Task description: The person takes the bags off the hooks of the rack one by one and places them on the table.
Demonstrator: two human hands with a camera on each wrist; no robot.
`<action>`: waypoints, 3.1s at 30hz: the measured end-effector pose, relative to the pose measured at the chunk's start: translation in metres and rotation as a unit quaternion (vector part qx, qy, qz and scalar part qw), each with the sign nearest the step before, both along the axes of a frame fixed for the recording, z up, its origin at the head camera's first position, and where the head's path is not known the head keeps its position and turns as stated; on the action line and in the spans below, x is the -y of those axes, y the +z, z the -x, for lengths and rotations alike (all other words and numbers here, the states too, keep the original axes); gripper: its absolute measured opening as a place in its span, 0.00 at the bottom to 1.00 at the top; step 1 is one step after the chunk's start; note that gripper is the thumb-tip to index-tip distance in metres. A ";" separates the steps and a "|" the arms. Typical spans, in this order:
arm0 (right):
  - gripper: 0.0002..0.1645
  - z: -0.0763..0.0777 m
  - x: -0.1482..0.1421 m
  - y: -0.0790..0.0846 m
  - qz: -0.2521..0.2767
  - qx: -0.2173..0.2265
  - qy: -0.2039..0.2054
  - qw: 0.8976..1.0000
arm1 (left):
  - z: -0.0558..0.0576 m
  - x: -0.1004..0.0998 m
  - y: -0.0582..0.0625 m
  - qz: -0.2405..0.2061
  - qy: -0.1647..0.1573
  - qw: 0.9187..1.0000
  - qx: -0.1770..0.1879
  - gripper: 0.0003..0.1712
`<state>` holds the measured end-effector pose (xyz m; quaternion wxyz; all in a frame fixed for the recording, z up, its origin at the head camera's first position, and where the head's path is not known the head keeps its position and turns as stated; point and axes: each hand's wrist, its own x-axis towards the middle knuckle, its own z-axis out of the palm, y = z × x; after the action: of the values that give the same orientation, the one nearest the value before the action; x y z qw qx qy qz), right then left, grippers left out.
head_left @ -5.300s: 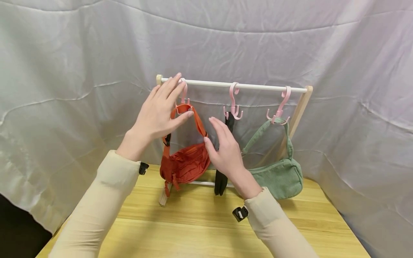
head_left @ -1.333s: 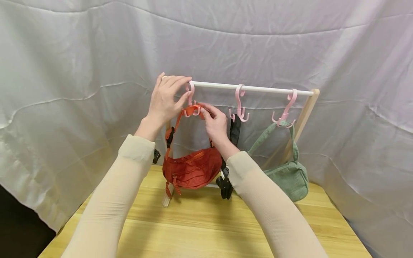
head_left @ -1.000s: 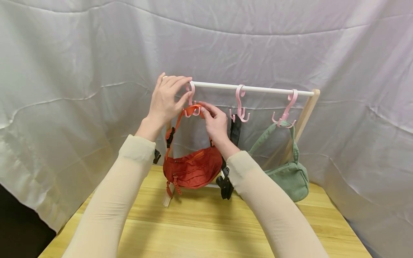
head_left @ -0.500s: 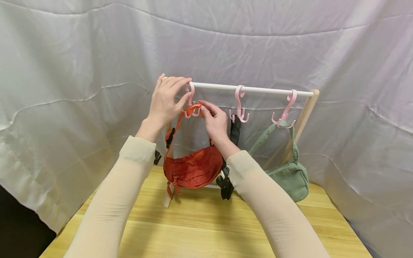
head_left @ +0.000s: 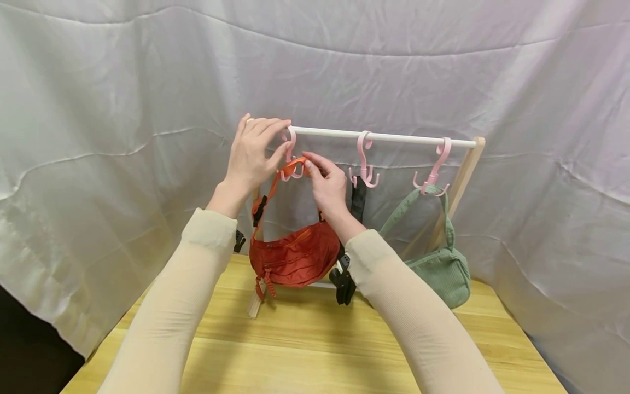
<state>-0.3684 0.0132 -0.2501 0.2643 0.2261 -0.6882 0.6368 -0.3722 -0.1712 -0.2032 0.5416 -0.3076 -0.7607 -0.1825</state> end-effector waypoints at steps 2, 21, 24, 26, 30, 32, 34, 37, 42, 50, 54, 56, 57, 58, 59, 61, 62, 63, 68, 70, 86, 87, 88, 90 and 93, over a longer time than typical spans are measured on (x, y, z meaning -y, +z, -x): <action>0.16 -0.001 0.000 0.001 0.001 -0.003 0.002 1.000 | 0.000 0.000 0.000 -0.002 0.000 1.000 0.001 0.20; 0.16 -0.003 -0.001 0.002 0.012 -0.009 0.002 1.000 | 0.001 0.000 0.000 -0.011 0.004 1.000 0.007 0.20; 0.15 -0.003 -0.001 0.002 0.015 -0.013 0.002 1.000 | 0.001 0.000 0.000 -0.012 0.004 1.000 0.007 0.20; 0.15 -0.003 -0.001 0.002 0.017 -0.017 0.001 1.000 | 0.001 0.001 0.000 -0.013 0.004 1.000 0.008 0.20; 0.15 -0.003 0.000 0.002 0.019 -0.026 0.001 0.999 | 0.001 0.001 0.000 -0.013 0.004 1.000 0.009 0.20; 0.15 -0.004 0.000 0.003 0.019 -0.027 0.002 0.999 | 0.001 0.002 0.000 -0.013 0.004 1.000 0.008 0.20; 0.15 -0.004 0.001 0.003 0.018 -0.028 0.001 0.999 | 0.001 0.002 -0.001 -0.013 0.006 1.000 0.008 0.20; 0.15 -0.005 0.001 0.003 0.018 -0.028 0.001 0.999 | 0.001 0.003 -0.001 -0.014 0.007 1.000 0.010 0.20; 0.15 -0.005 0.001 0.003 0.017 -0.031 0.003 0.999 | 0.002 0.004 -0.002 -0.013 0.008 1.000 0.006 0.21; 0.15 -0.005 0.001 0.002 0.020 -0.032 0.006 0.999 | 0.001 0.003 -0.001 -0.017 0.003 1.000 0.002 0.20; 0.15 -0.006 0.002 0.003 0.021 -0.033 0.010 0.999 | 0.000 0.002 -0.001 -0.016 0.003 1.000 0.001 0.20; 0.15 -0.006 0.002 0.004 0.024 -0.035 0.013 0.999 | 0.000 0.002 -0.001 -0.017 0.003 1.000 0.003 0.20; 0.15 -0.005 0.003 0.004 0.025 -0.036 0.014 0.999 | 0.000 0.002 -0.001 -0.017 0.004 1.000 0.004 0.20; 0.15 -0.005 0.003 0.004 0.027 -0.037 0.015 0.999 | 0.000 0.002 -0.001 -0.017 0.004 1.000 0.004 0.20; 0.15 -0.005 0.003 0.004 0.029 -0.039 0.016 0.999 | 0.001 0.002 -0.001 -0.018 0.004 1.000 0.004 0.20; 0.15 -0.005 0.003 0.004 0.032 -0.039 0.017 0.999 | 0.002 0.002 0.000 -0.014 0.005 1.000 0.002 0.20; 0.15 -0.005 0.003 0.004 0.034 -0.038 0.018 0.999 | 0.002 0.002 0.000 -0.014 0.005 1.000 0.001 0.20; 0.15 -0.005 0.003 0.004 0.034 -0.038 0.018 0.999 | 0.002 0.002 0.000 -0.013 0.006 1.000 0.001 0.20; 0.15 -0.006 0.003 0.004 0.034 -0.036 0.020 0.999 | 0.003 0.002 0.000 -0.015 0.007 1.000 0.006 0.20; 0.15 -0.006 0.003 0.004 0.034 -0.037 0.021 0.999 | 0.003 0.002 0.000 -0.016 0.007 1.000 0.009 0.20; 0.15 -0.014 0.005 0.007 0.042 -0.029 0.043 0.998 | 0.005 0.002 -0.002 -0.016 0.013 1.000 0.008 0.20; 0.15 -0.014 0.005 0.007 0.043 -0.029 0.047 0.998 | 0.004 0.002 -0.002 -0.017 0.012 1.000 0.008 0.20; 0.15 -0.015 0.005 0.006 0.043 -0.029 0.048 0.997 | 0.004 0.001 -0.002 -0.016 0.011 1.000 0.007 0.20; 0.15 -0.016 0.003 0.005 0.040 -0.030 0.046 0.998 | 0.004 0.001 -0.001 -0.015 0.010 1.000 0.005 0.20; 0.16 -0.018 0.002 0.003 0.038 -0.032 0.048 0.998 | 0.003 0.002 -0.001 -0.010 0.008 1.000 0.005 0.20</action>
<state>-0.3507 0.0112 -0.2471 0.2631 0.2689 -0.6432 0.6669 -0.3750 -0.1728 -0.2042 0.5425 -0.2948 -0.7639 -0.1876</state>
